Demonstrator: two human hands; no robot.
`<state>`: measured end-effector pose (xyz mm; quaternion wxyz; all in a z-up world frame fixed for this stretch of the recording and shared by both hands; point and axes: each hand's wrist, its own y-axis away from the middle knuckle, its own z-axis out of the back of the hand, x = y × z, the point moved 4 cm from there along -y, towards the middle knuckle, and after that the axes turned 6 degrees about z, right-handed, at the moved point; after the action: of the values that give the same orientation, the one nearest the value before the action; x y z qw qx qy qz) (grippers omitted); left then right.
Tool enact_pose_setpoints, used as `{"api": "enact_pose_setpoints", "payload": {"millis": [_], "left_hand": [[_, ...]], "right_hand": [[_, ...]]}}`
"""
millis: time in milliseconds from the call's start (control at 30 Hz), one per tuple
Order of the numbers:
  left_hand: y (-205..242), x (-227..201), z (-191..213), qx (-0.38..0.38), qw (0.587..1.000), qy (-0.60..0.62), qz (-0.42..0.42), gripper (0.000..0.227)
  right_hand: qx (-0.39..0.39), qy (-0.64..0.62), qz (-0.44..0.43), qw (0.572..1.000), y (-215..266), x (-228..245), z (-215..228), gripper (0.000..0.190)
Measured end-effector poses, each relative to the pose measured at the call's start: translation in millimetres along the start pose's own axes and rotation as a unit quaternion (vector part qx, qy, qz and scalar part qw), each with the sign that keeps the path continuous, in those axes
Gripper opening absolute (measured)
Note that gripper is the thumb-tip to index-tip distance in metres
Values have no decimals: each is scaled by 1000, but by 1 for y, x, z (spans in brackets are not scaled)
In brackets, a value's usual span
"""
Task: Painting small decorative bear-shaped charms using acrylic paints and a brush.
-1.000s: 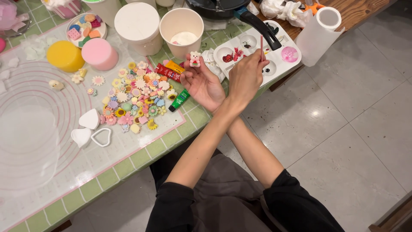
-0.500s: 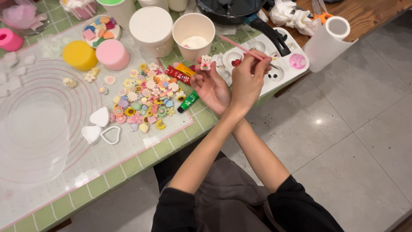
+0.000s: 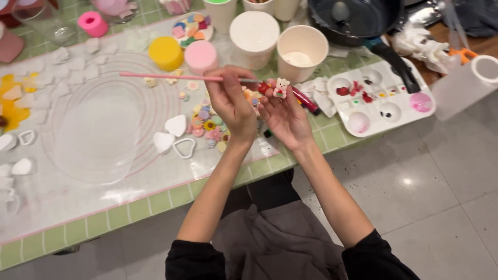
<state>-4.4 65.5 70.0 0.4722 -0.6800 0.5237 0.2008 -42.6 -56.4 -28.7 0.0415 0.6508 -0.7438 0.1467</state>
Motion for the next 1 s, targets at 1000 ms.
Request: {"api": "enact_pose_setpoints", "payload": {"millis": [1000], "left_hand": [[17,36,30,-12,996,-20,-89,31]], "right_hand": [[-40,31,-1,999,-4,-44,-2,36]]}}
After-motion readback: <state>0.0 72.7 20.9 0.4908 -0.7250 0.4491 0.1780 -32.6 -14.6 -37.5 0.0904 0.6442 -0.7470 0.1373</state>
